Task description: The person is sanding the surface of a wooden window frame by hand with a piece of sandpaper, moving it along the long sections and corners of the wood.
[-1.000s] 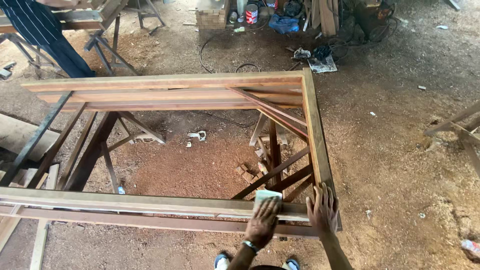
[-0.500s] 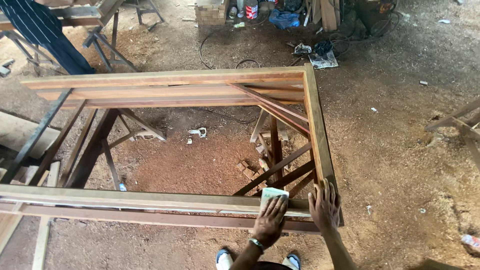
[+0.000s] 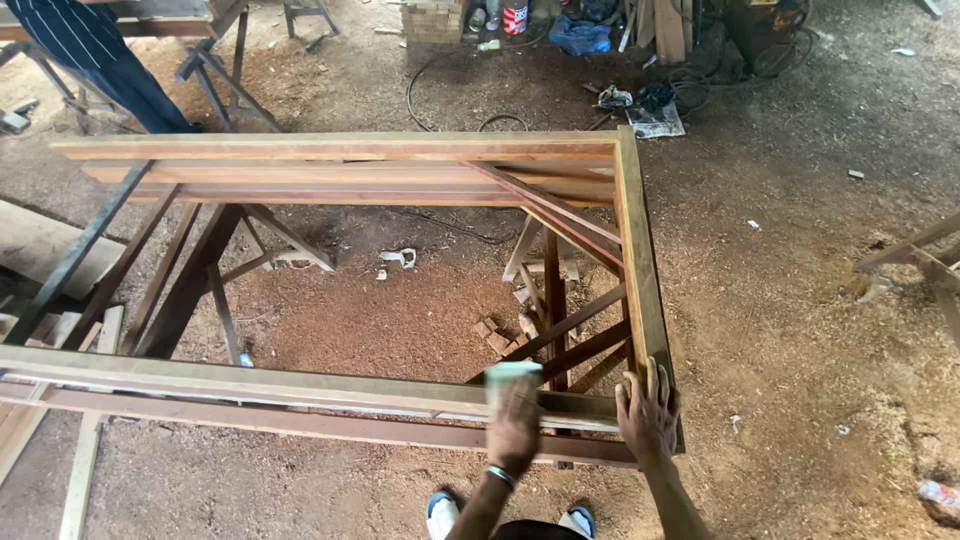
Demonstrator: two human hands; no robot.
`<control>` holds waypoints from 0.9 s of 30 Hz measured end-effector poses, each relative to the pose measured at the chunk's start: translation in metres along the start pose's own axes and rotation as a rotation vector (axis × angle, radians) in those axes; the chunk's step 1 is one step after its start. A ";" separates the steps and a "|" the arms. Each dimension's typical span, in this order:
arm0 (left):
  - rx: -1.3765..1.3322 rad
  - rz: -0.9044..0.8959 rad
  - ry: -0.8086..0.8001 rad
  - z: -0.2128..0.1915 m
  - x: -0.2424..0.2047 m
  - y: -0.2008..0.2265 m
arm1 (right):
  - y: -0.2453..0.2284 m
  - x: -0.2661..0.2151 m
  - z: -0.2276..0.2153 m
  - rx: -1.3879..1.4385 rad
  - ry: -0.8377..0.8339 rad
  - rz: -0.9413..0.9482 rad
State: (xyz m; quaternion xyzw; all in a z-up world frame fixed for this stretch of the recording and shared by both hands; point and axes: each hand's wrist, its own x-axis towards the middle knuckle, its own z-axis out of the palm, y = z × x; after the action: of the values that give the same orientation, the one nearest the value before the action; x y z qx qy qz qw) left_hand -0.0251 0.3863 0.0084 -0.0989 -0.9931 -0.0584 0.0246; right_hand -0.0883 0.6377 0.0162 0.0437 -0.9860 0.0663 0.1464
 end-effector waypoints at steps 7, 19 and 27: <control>-0.136 -0.051 -0.275 -0.024 -0.014 -0.026 | 0.005 -0.002 0.011 -0.004 0.003 -0.011; -0.114 -0.023 0.235 -0.003 0.004 0.007 | 0.007 -0.003 0.013 0.023 0.036 -0.013; -0.230 0.023 0.206 -0.031 -0.026 -0.026 | 0.010 -0.005 0.016 0.062 0.090 -0.076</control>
State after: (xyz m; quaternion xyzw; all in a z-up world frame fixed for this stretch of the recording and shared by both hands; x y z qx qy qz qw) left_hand -0.0039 0.3524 0.0345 -0.1061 -0.9708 -0.1814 0.1155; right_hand -0.0892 0.6459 -0.0014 0.0828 -0.9735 0.0931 0.1917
